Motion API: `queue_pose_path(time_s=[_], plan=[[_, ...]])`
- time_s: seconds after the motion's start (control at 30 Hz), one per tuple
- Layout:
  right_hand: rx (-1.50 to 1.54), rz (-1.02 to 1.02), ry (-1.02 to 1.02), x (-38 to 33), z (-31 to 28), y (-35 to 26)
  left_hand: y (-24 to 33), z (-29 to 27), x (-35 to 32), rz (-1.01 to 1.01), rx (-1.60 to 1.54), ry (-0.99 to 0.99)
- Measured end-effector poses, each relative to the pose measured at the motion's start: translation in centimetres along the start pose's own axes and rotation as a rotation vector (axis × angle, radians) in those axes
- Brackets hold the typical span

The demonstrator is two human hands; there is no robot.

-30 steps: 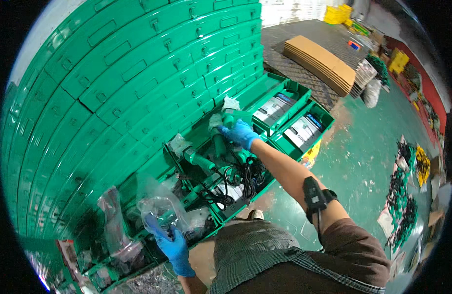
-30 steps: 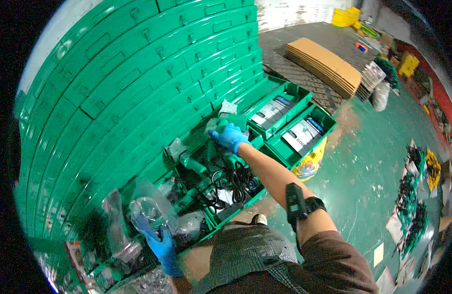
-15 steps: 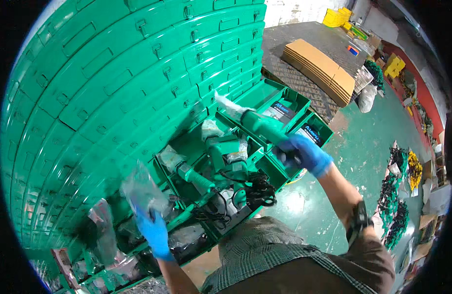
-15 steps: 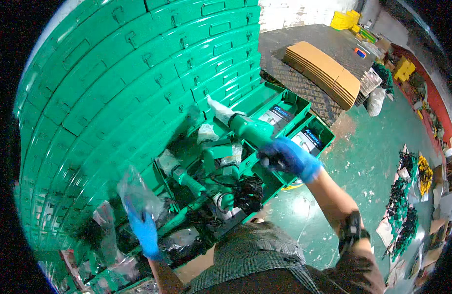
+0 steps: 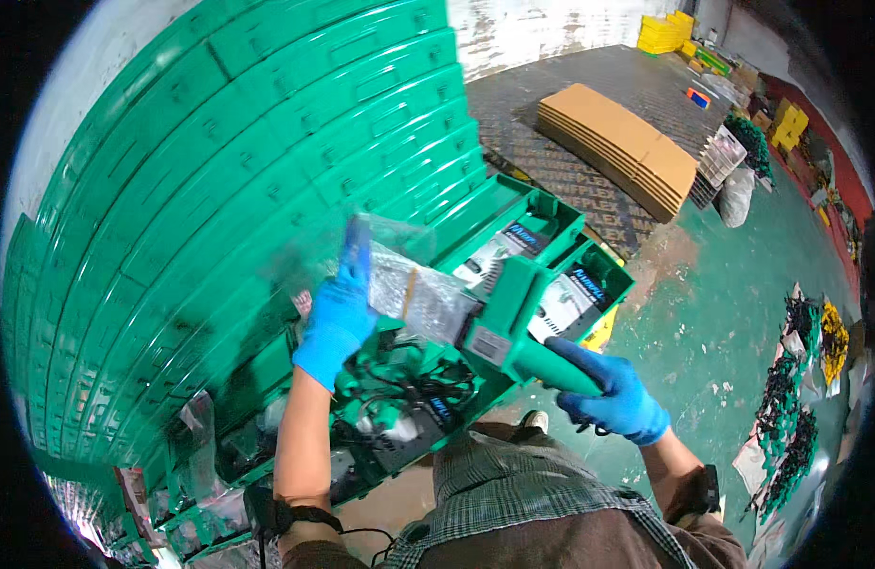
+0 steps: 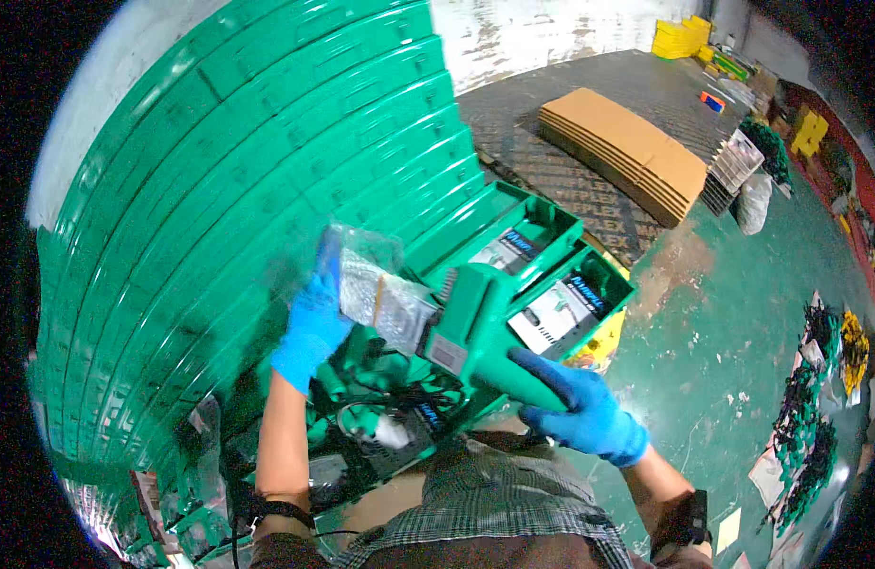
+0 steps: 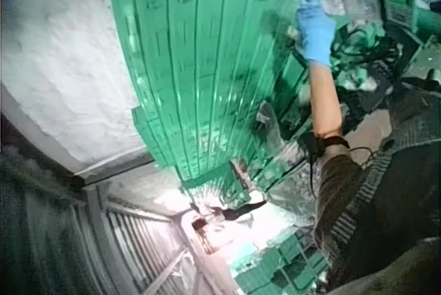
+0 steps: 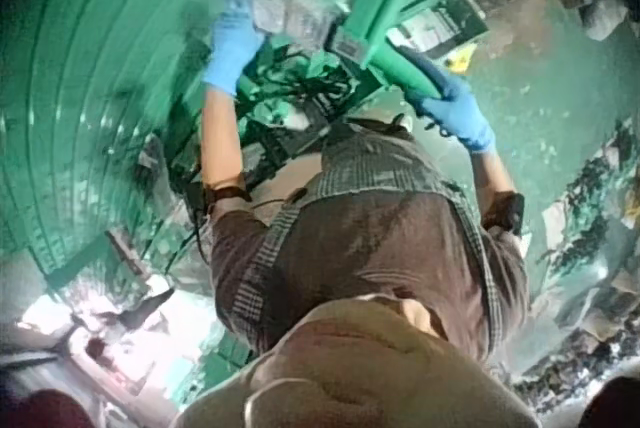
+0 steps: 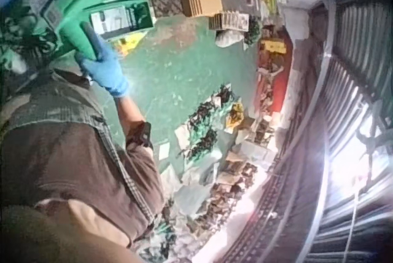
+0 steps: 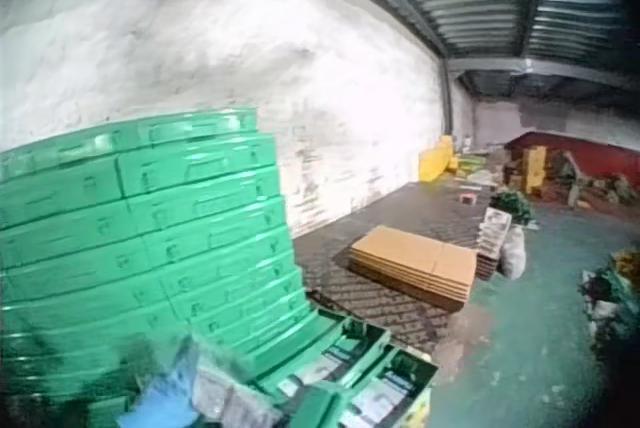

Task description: Organizing electric tools and components into labeled green storage bins in a warehouse setting.

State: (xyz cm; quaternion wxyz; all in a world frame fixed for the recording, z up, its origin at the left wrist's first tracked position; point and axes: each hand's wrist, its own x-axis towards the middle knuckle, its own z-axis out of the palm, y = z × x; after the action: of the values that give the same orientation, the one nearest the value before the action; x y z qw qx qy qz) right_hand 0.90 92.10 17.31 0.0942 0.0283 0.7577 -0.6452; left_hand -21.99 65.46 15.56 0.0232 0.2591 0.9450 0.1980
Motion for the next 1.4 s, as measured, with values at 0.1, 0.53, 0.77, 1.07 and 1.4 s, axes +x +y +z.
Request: queue_pose_path(time_s=[0.1,0.53,0.77,1.07,1.4], plan=[[0.073,0.045,0.019,1.1,-2.2,1.4,7.0,4.8,-0.9,0.392,0.415,0.073],[-0.852,-0.438,0.288,1.5,-10.5,8.2,22.5,6.9,5.2,0.323,0.153,-0.096],[-0.597,-0.455,0.395,4.7,-12.3,7.5,21.4,8.1,9.4,0.443,0.226,0.087],[-0.13,-0.465,0.624,12.0,-15.0,11.4,24.7,14.8,6.0,0.815,-0.105,-0.016],[0.32,-0.345,-0.348,11.8,-16.5,12.7,18.7,18.2,7.3,-0.08,-1.071,0.177]])
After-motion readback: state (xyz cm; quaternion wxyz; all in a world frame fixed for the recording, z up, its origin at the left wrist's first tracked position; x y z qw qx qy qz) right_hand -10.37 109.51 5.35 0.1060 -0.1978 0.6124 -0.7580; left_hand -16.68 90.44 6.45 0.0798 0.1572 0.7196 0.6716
